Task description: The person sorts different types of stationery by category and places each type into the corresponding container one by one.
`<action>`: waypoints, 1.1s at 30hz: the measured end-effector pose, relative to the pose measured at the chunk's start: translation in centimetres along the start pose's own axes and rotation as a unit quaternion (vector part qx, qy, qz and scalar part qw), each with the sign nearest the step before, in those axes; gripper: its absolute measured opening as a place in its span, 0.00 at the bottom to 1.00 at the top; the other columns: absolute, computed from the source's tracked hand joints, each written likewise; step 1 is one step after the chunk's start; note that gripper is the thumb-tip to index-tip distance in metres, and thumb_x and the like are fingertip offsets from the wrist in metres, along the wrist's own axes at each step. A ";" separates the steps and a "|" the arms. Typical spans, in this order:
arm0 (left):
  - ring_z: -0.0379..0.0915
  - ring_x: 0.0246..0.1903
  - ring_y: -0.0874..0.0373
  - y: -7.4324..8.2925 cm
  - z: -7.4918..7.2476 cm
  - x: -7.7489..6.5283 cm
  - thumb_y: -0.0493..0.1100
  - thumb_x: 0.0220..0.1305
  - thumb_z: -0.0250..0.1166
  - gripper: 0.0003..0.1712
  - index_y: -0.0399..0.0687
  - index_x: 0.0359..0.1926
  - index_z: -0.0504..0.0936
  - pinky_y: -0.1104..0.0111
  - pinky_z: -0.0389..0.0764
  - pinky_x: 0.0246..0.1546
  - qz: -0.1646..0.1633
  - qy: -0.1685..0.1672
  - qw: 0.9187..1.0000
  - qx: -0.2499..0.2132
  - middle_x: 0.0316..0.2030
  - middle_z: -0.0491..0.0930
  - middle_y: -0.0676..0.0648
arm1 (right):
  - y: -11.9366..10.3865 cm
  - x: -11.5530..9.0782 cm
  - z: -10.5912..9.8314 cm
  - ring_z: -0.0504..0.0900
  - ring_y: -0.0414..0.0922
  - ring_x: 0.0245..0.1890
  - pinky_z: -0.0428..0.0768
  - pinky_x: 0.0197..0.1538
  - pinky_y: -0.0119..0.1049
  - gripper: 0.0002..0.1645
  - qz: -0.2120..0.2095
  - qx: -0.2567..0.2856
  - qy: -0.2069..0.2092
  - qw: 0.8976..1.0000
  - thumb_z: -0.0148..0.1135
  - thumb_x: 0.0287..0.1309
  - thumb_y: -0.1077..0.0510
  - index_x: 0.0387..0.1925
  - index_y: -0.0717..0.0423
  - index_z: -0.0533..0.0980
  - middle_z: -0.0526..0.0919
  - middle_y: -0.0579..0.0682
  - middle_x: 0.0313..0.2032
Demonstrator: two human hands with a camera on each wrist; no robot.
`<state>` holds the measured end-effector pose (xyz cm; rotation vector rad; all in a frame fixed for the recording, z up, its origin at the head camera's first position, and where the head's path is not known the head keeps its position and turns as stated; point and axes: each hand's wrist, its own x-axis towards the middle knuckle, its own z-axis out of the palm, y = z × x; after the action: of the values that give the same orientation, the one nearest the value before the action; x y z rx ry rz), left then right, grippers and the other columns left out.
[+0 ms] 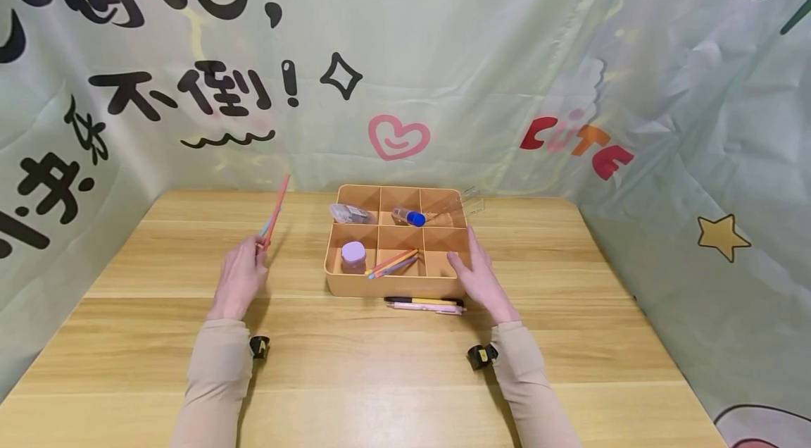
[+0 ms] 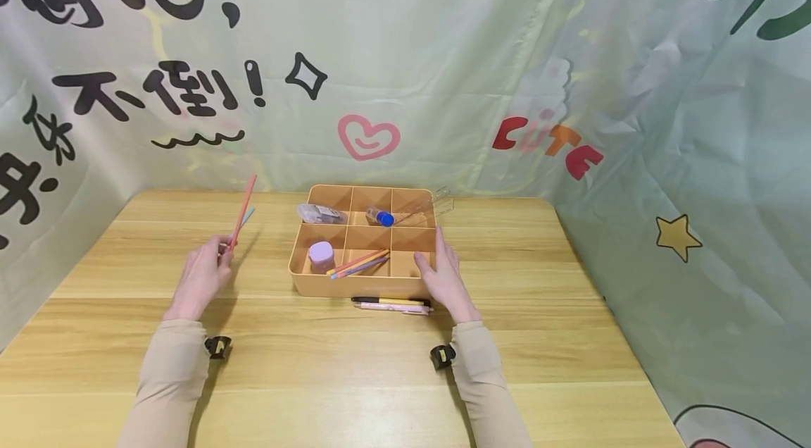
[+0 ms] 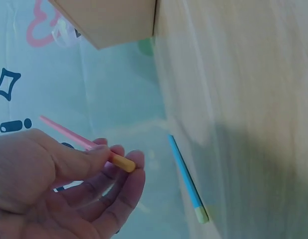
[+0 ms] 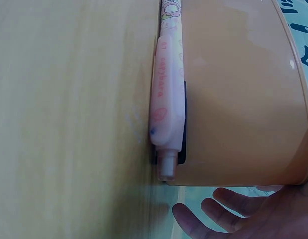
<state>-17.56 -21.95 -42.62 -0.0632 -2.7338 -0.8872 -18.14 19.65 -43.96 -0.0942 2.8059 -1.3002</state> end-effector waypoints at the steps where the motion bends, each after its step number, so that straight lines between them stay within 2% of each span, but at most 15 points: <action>1: 0.77 0.35 0.40 0.2 0.0 0.0 0.29 0.71 0.53 0.15 0.26 0.56 0.74 0.58 0.76 0.30 0.002 0.005 1.000 -0.001 0.41 0.81 0.28 | 0.0 0.0 0.0 0.35 0.71 0.78 0.39 0.77 0.70 0.48 0.000 0.001 0.000 1.000 0.46 0.77 0.45 0.80 0.54 0.31 0.36 0.65 0.80; 5: 0.78 0.37 0.39 0.7 -0.1 0.1 0.30 0.71 0.56 0.15 0.28 0.56 0.76 0.51 0.78 0.35 0.013 0.028 1.000 -0.004 0.42 0.82 0.29 | 0.0 0.1 0.0 0.35 0.72 0.78 0.39 0.76 0.71 0.48 -0.003 0.000 0.003 1.000 0.46 0.77 0.46 0.80 0.55 0.31 0.36 0.66 0.80; 8: 0.79 0.37 0.39 1.0 -0.1 0.1 0.30 0.71 0.57 0.15 0.29 0.55 0.77 0.50 0.78 0.35 0.024 0.045 0.999 -0.006 0.40 0.82 0.30 | 0.1 0.1 0.0 0.36 0.71 0.78 0.40 0.77 0.70 0.48 -0.003 -0.001 0.004 1.000 0.46 0.77 0.45 0.80 0.55 0.31 0.37 0.66 0.80; 16: 0.80 0.35 0.41 1.8 -0.1 0.1 0.31 0.70 0.59 0.14 0.31 0.54 0.79 0.54 0.78 0.33 0.048 0.077 0.996 -0.015 0.38 0.83 0.33 | 0.1 0.1 0.0 0.36 0.70 0.79 0.41 0.77 0.70 0.49 0.000 0.003 0.002 1.000 0.47 0.77 0.45 0.80 0.54 0.31 0.37 0.65 0.80; 25: 0.77 0.29 0.45 2.7 -0.3 0.3 0.30 0.68 0.62 0.12 0.31 0.51 0.82 0.66 0.71 0.28 0.077 0.124 0.989 -0.025 0.35 0.83 0.34 | 0.0 0.1 0.1 0.36 0.70 0.78 0.41 0.77 0.70 0.49 -0.001 0.002 0.004 1.000 0.47 0.77 0.45 0.80 0.55 0.31 0.37 0.65 0.80; 33: 0.80 0.30 0.44 3.6 -0.6 0.2 0.29 0.65 0.65 0.12 0.31 0.48 0.85 0.68 0.73 0.28 0.093 0.160 0.982 -0.046 0.38 0.84 0.33 | 0.1 0.1 0.1 0.36 0.71 0.78 0.39 0.77 0.70 0.48 -0.002 0.000 0.003 1.000 0.46 0.77 0.46 0.80 0.54 0.31 0.37 0.65 0.80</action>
<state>-17.17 -19.43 -40.02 -0.1737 -2.3471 -0.8839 -18.28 19.64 -44.05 -0.0968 2.8124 -1.3031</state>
